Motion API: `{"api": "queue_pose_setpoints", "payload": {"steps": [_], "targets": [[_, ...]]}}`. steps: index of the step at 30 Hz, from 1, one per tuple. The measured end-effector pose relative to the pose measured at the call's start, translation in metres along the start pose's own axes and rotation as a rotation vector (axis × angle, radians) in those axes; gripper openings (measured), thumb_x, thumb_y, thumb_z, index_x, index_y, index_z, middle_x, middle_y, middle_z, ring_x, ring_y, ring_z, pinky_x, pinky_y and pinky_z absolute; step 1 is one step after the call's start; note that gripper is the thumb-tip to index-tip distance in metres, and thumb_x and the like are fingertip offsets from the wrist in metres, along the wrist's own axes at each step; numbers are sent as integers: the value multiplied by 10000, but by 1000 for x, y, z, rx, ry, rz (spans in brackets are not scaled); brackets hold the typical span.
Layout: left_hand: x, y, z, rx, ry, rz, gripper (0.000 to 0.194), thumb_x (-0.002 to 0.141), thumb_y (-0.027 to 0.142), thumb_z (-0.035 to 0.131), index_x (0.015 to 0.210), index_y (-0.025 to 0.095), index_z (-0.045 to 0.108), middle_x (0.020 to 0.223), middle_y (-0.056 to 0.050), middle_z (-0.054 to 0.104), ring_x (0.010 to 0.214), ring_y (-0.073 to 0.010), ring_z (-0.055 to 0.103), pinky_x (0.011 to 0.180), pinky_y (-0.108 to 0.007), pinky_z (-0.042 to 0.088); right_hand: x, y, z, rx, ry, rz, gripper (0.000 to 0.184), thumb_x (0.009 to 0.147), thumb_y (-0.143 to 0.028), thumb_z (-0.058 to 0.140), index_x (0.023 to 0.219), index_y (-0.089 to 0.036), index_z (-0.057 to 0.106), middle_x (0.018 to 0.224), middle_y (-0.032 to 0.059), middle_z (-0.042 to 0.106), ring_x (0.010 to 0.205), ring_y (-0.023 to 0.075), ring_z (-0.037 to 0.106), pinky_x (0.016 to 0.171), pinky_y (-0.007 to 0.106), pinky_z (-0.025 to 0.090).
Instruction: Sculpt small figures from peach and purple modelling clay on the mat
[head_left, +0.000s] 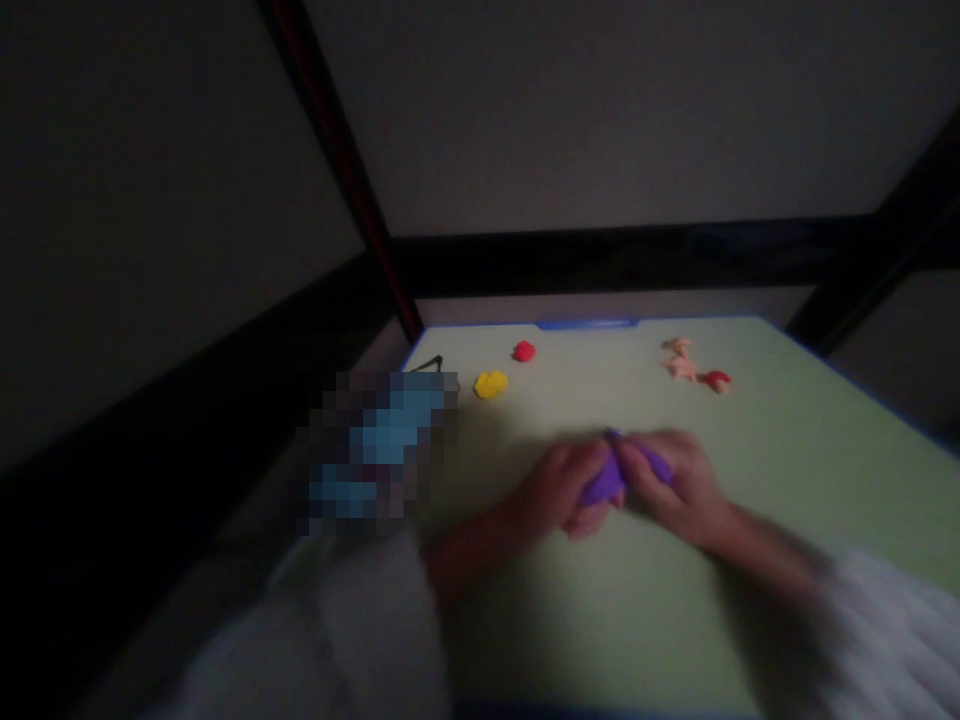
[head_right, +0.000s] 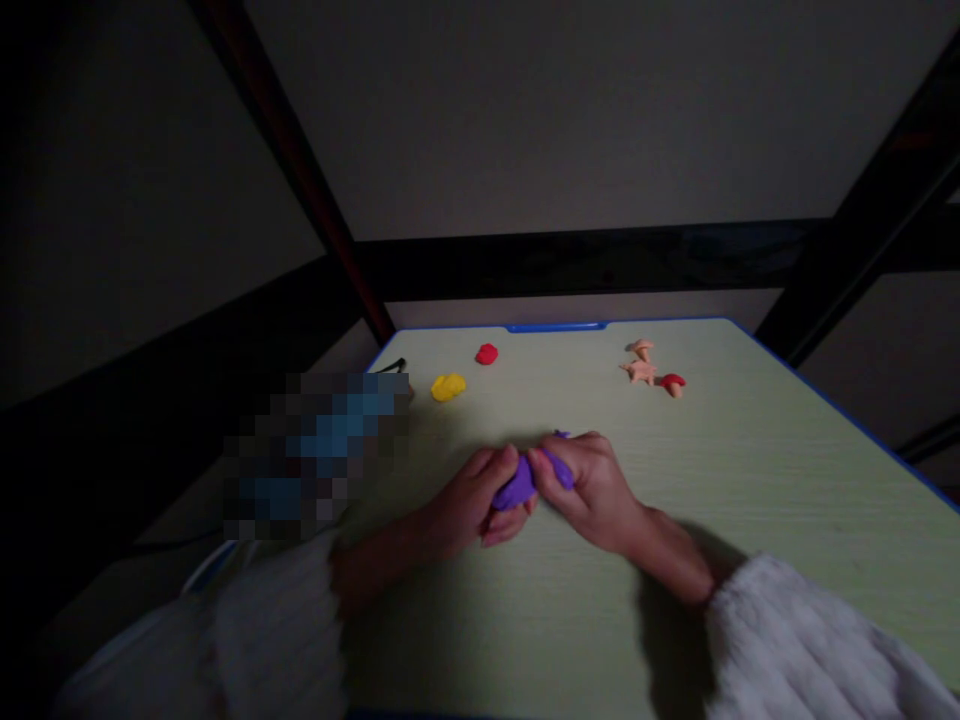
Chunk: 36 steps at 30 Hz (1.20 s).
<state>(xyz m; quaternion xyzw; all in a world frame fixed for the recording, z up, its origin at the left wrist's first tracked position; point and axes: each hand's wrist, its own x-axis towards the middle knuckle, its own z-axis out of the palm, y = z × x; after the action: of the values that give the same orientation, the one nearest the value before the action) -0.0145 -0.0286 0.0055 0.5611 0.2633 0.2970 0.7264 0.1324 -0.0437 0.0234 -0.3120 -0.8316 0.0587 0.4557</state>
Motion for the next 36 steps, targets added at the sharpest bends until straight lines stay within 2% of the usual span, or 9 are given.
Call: {"api": "queue_pose_setpoints", "payload": {"steps": [5, 8, 9, 18, 21, 26, 29, 32, 36], "targets": [[1, 2, -1, -35, 72, 55, 542, 755, 662, 408, 597, 152, 505, 323, 82, 338, 249, -41, 286, 313, -187, 220, 8, 1, -4, 318, 430, 518, 435, 887, -349, 455, 477, -202, 435, 347, -59, 401, 287, 60, 338, 289, 187, 220], [3, 1, -12, 16, 185, 100, 545, 771, 646, 391, 584, 150, 517, 317, 68, 358, 257, -48, 311, 319, -190, 221, 16, 18, -11, 598, 851, 664, 343, 840, -376, 515, 549, -209, 446, 364, -82, 381, 285, 57, 303, 268, 172, 184], [4, 1, -16, 35, 233, 118, 540, 773, 639, 393, 591, 148, 525, 323, 61, 376, 267, -52, 329, 322, -191, 224, 18, 24, -13, 732, 863, 677, 323, 820, -369, 543, 562, -208, 434, 385, -84, 390, 301, 50, 306, 276, 162, 193], [14, 7, -33, 43, 418, 217, 283, 741, 429, 535, 768, 147, 518, 699, -9, 599, 636, -116, 599, 544, -219, 464, 15, 23, -1, 1127, 539, 907, 228, 703, -364, 708, 808, -202, 587, 700, -34, 636, 456, 40, 518, 380, 116, 395], [13, 9, -31, 83, 434, 224, 258, 743, 392, 550, 787, 151, 472, 721, -6, 605, 592, -97, 585, 565, -226, 462, 12, 18, 1, 1183, 415, 961, 205, 686, -258, 721, 834, -190, 597, 634, -56, 589, 426, 26, 457, 368, 105, 358], [8, 13, -31, 206, 344, 209, 391, 804, 385, 454, 1127, 165, 451, 802, -16, 622, 490, -70, 491, 437, -201, 353, 10, 15, 5, 1299, 257, 1038, 117, 744, -221, 648, 710, -180, 544, 529, -77, 438, 390, 32, 279, 349, 137, 256], [7, 14, -35, 403, 329, 201, 265, 822, 317, 384, 902, 139, 563, 617, 22, 511, 498, -72, 409, 468, -208, 323, 10, 12, 6, 1368, 167, 1090, 203, 761, -323, 607, 654, -186, 503, 538, -61, 403, 408, 54, 252, 350, 171, 253], [5, 16, -38, 648, 426, 259, 207, 820, 269, 363, 685, 165, 480, 581, 34, 418, 561, -92, 392, 536, -229, 331, 8, 10, 7, 1422, 84, 1104, 363, 783, -449, 535, 550, -207, 396, 476, -69, 302, 388, 67, 200, 316, 181, 190], [2, 18, -41, 1189, 475, 270, 256, 854, 259, 360, 612, 181, 390, 651, 8, 439, 647, -122, 414, 644, -277, 355, 3, 8, 9, 1322, 260, 1062, 471, 772, -436, 569, 495, -209, 263, 432, -87, 209, 361, 60, 152, 292, 174, 157]]}}
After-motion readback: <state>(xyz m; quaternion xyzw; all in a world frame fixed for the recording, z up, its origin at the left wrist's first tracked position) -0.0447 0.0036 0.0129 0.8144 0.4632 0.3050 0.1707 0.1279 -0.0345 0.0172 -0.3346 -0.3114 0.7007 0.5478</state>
